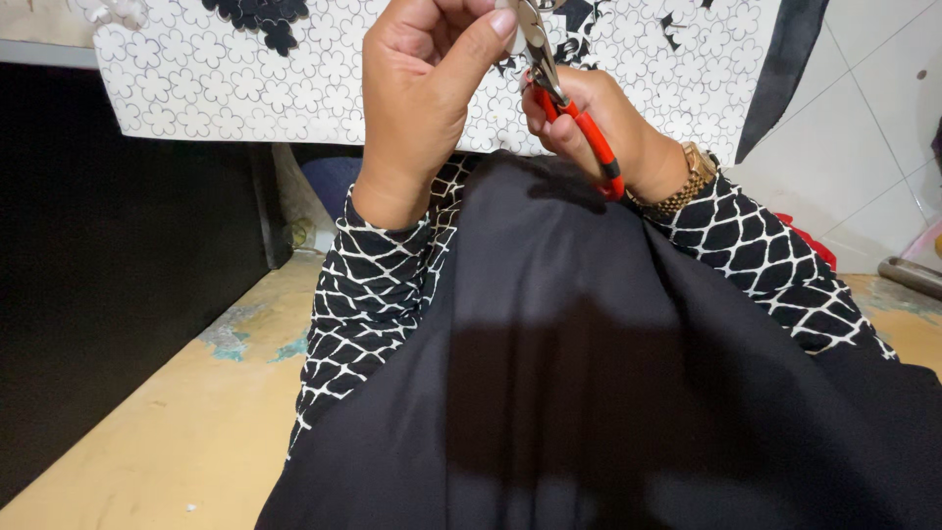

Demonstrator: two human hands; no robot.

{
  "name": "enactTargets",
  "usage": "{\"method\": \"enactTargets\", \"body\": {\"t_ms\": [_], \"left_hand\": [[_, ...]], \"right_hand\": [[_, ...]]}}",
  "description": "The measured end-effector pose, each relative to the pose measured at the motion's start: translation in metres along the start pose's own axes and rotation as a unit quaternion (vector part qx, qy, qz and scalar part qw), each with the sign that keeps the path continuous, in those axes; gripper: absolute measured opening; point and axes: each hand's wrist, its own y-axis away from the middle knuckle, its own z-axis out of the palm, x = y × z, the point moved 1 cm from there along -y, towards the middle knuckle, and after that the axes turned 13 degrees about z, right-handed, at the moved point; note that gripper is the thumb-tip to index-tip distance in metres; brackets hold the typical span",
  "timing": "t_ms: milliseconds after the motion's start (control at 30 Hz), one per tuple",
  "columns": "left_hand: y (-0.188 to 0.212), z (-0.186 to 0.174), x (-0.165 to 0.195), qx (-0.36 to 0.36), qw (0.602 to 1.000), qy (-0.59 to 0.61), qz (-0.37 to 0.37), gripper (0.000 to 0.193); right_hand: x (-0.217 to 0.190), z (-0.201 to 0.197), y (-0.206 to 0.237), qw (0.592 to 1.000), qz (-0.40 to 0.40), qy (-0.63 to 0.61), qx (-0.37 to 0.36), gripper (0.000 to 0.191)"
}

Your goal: The person sits with a dark fabric panel over their lap and uses red-handled scissors to trim small black fabric pieces, cutting petal-shaped motifs from a white patterned fabric board. Cut scraps accumulate on the board as the person works through the pieces one at a time.

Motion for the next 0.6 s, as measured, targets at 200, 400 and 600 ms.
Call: {"method": "enactTargets", "body": {"t_ms": [200,400,600], "left_hand": [[0.001,-0.003,0.000,-0.005,1.000,-0.003,-0.002,0.005],[0.001,-0.005,0.001,-0.003,1.000,-0.003,-0.003,0.005],[0.000,-0.007,0.005,-0.010,1.000,-0.007,0.004,0.003]], "right_hand": [[0.007,0.000,-0.001,1.000,-0.011,-0.012,-0.002,0.065],[0.012,-0.001,-0.001,1.000,0.002,-0.019,-0.007,0.065],[0.013,-0.001,-0.001,0.999,0.015,-0.027,-0.012,0.064]]}}
